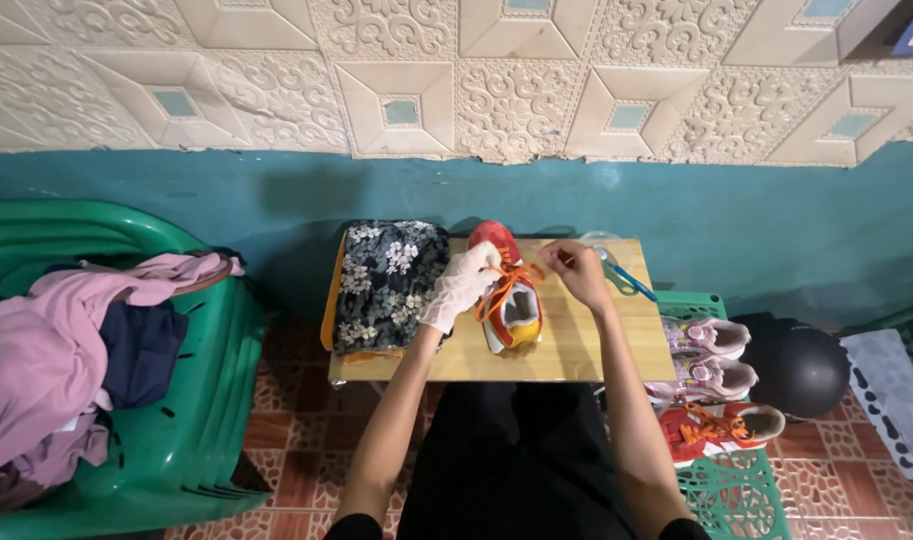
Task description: The person wipes a red and white sneaker with a patterned cloth, turning the shoe to clean different sides. They then fold the cloth and place it on the table, untie the laces, and move the shoe to a green plastic crate.
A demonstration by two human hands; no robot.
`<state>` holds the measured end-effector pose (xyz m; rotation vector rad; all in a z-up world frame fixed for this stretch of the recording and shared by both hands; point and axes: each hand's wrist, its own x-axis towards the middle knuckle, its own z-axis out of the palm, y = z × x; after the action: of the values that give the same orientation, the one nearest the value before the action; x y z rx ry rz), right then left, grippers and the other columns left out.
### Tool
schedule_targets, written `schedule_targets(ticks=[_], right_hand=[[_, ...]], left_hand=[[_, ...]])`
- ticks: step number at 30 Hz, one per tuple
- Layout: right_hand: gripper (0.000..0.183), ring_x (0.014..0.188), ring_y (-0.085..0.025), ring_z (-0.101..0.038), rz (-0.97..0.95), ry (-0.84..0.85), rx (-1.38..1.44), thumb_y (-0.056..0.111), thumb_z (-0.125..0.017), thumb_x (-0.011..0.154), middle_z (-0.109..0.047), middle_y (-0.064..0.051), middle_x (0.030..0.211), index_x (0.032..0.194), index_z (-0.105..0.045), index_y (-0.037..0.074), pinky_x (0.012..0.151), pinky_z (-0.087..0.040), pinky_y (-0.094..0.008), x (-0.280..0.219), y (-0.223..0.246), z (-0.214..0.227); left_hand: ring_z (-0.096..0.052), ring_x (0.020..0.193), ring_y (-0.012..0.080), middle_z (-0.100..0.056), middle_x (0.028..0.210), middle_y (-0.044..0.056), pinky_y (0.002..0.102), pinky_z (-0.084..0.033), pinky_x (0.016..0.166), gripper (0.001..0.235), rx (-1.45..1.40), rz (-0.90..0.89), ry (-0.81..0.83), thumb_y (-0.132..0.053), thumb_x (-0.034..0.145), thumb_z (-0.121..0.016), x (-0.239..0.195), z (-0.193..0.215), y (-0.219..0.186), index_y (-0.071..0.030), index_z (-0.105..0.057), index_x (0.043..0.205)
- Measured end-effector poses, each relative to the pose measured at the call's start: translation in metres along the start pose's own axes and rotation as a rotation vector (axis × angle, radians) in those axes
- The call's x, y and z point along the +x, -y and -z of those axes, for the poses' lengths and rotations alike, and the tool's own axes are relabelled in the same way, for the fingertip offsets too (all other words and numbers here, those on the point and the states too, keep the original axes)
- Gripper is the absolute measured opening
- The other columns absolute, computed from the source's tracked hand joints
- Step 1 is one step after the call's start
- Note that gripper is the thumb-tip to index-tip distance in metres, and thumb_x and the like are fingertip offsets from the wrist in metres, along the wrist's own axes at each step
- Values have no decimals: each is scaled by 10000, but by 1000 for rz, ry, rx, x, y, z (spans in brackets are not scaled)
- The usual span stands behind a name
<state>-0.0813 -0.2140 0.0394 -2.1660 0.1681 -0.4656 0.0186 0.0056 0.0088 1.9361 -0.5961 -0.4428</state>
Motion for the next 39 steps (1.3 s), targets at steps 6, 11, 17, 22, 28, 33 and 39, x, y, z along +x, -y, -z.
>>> schedule_targets(ticks=[6, 11, 17, 22, 28, 33, 39], right_hand=[[176, 795, -262, -683, 160, 245, 21, 75, -868, 719, -734, -111, 907, 876, -789, 85, 693, -546, -338, -2, 10, -4], [106, 832, -230, -680, 61, 194, 104, 41, -783, 819, -721, -89, 895, 912, -755, 82, 754, -548, -336, 1, -7, -11], [89, 733, -183, -648, -2, 128, -50, 108, -779, 825, -673, -16, 740, 872, -775, 184, 724, -530, -317, 8, -27, -16], [102, 702, -232, -673, -66, 65, -122, 162, -836, 788, -672, -27, 695, 836, -776, 230, 717, -536, -331, 11, -55, -23], [73, 755, -356, -687, -153, 56, -122, 155, -805, 817, -679, -126, 713, 884, -783, 175, 772, -528, -432, -7, -53, -16], [68, 709, -258, -670, -128, -59, -75, 164, -810, 843, -671, -61, 702, 886, -780, 207, 749, -533, -370, -11, -68, -36], [306, 1055, -424, -685, 82, -147, -11, 38, -793, 845, -703, -190, 1141, 1145, -739, 71, 902, -585, -455, -46, 7, -1]], left_hand=[[-731, 960, 257, -736, 1059, 101, 333, -600, 814, 97, 64, -78, -14, -229, 900, -675, -7, -10, -8, -179, -737, 955], [-698, 1076, 305, -710, 1124, 158, 380, -593, 915, 351, 133, -58, -12, -310, 747, -837, -35, -5, -35, -83, -719, 988], [-735, 697, 166, -730, 828, 49, 300, -611, 655, 179, 112, 0, -1, -314, 874, -746, -7, -3, -8, -170, -777, 975], [-730, 732, 152, -721, 773, 25, 296, -583, 674, 218, 44, 40, -1, -395, 917, -692, 4, -10, 10, -218, -771, 1016], [-740, 837, 176, -762, 864, 36, 322, -578, 786, 207, 50, 98, -49, -375, 916, -682, 12, -20, 26, -251, -787, 1043], [-729, 971, 186, -773, 993, 29, 339, -570, 873, 266, 2, 175, -63, -456, 904, -675, -4, -19, 13, -277, -782, 1069], [-658, 1156, 339, -686, 1250, 162, 433, -555, 961, 414, -112, -78, -429, -352, 863, -775, -38, -26, -1, -140, -703, 1211]])
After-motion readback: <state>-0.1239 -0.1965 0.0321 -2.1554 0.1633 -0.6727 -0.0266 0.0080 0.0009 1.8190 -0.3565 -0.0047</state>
